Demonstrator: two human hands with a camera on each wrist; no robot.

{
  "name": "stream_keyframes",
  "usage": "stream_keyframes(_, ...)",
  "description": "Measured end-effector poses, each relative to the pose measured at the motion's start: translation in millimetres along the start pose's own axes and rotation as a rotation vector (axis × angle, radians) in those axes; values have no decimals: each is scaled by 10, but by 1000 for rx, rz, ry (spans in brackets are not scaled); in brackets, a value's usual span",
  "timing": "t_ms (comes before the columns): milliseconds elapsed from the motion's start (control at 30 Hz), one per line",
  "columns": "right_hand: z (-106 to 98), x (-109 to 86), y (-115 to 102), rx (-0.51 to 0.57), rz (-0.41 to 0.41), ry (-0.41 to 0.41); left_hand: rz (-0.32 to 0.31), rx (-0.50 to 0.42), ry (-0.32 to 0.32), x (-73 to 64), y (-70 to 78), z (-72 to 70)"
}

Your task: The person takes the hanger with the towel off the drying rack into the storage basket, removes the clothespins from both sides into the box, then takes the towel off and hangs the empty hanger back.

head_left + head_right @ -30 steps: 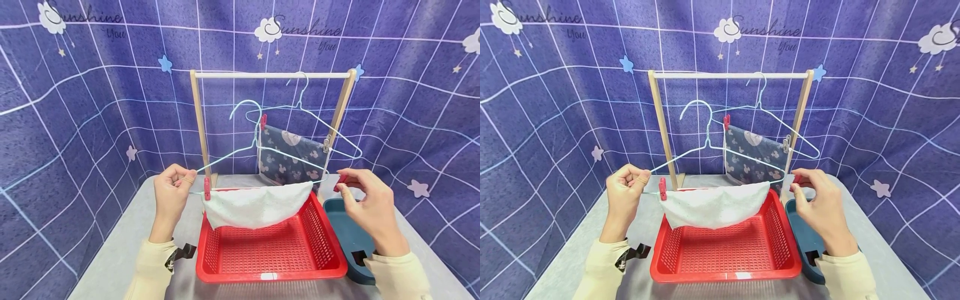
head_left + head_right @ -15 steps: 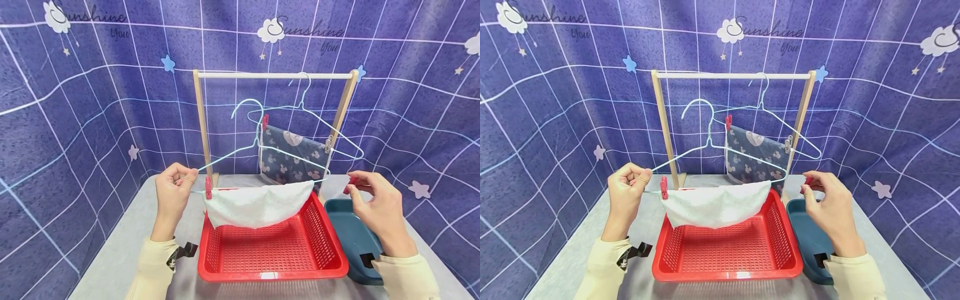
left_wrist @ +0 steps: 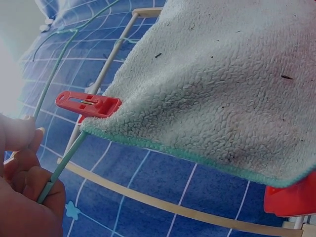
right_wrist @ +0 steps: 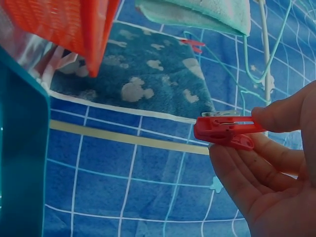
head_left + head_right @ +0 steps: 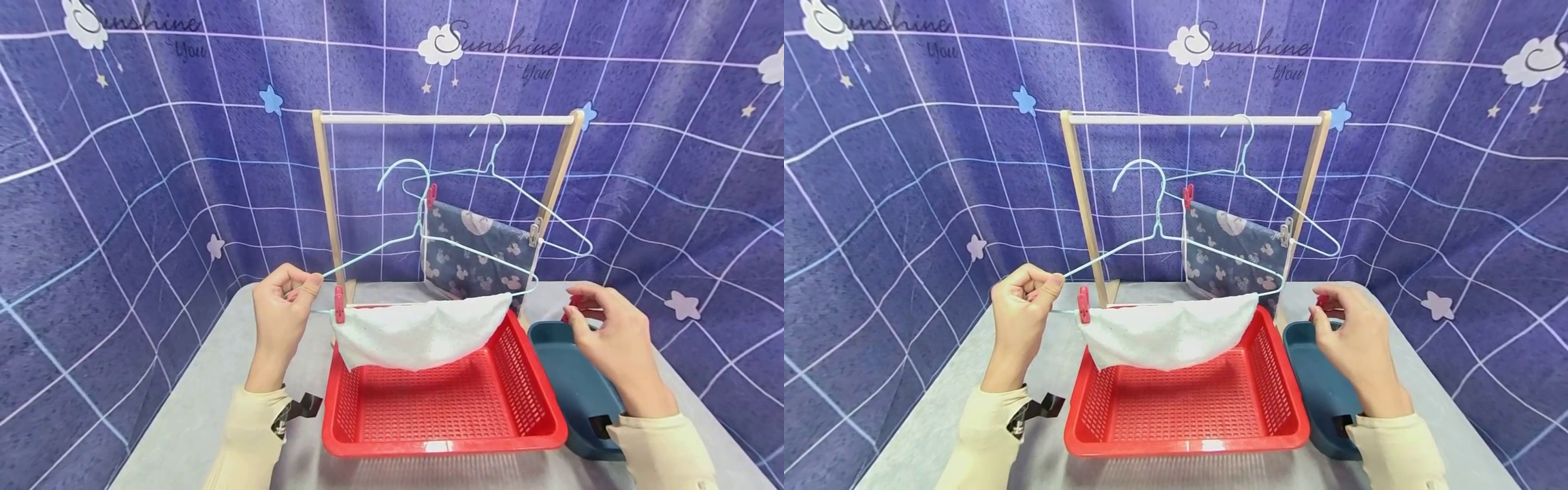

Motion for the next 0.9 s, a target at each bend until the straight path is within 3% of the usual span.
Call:
stream_keyframes(533, 92, -58, 188, -58, 94, -110, -30, 25, 5, -5, -2, 11)
stream_keyframes(900, 147, -117, 325, -80, 144, -172, -7, -7, 4, 2, 34, -11)
Point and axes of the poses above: each hand's wrist, its own x-axis towards the middle knuckle, its own z-axis out of the palm, y = z × x, the point moved 9 cm from there along x, towards the middle knuckle, and after that the axes turned 4 degrees about -x, right-handed, at the moved point
